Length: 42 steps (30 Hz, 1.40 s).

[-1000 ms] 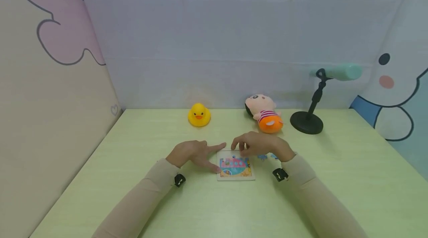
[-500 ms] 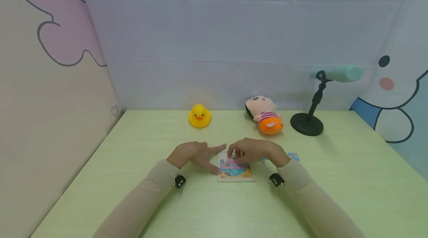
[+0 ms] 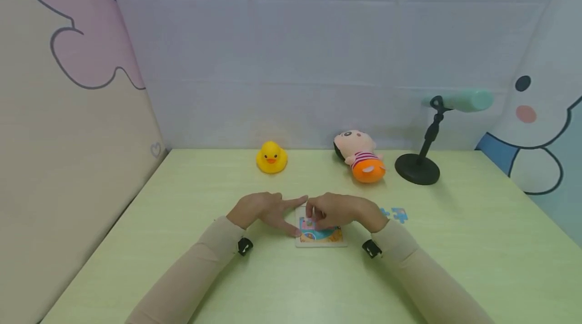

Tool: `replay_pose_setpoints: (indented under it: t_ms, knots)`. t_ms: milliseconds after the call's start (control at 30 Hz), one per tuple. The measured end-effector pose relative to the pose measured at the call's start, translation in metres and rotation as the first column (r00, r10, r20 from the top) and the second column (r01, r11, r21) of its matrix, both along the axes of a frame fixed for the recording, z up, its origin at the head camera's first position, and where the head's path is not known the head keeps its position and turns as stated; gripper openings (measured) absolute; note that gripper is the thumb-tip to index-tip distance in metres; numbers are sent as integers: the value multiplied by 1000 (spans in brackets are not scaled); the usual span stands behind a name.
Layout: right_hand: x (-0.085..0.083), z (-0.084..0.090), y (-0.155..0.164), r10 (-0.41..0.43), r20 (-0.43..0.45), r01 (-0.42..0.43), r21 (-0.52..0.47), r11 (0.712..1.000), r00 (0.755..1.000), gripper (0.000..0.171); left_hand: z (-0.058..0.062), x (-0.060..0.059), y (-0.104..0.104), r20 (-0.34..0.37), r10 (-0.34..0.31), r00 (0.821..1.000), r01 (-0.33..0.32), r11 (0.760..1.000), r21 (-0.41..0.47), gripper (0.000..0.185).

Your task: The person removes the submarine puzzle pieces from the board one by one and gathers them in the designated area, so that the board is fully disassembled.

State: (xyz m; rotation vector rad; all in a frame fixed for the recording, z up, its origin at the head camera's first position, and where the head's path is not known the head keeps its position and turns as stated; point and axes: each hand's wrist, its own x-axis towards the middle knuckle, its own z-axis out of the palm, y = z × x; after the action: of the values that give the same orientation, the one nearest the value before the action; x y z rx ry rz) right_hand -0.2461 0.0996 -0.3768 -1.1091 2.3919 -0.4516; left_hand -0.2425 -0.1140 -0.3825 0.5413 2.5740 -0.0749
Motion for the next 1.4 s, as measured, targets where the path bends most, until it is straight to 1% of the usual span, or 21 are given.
replay_pose_setpoints:
  t_ms: [167,367,533,1067,1167,1400]
  knots:
    - [4,-1,-4,12,-24,-13,-6,1000,1000,17,0,-1,1,9,-3,1000,3,1000,-1,92]
    - [7,-2,-9,-33,-4,33,17,999,999,16,-1,0,0,7,-1,1000,1,1000,-7,93]
    - [6,-1,-9,-35,-2,35,9,999,999,17,0,1,0,5,13,1000,-12,1000,-12,92]
    - [7,1,-9,-19,-18,19,-14,1000,1000,29,-1,1,0,-9,15,1000,-15,1000,-19,91]
    - [8,1,-8,-10,-30,9,-30,1000,1000,27,-1,1,0,-10,18,1000,-18,1000,-25,92]
    - [7,3,-8,-28,-37,26,-62,998,999,15,0,0,0,-4,22,1000,-22,999,-31,92]
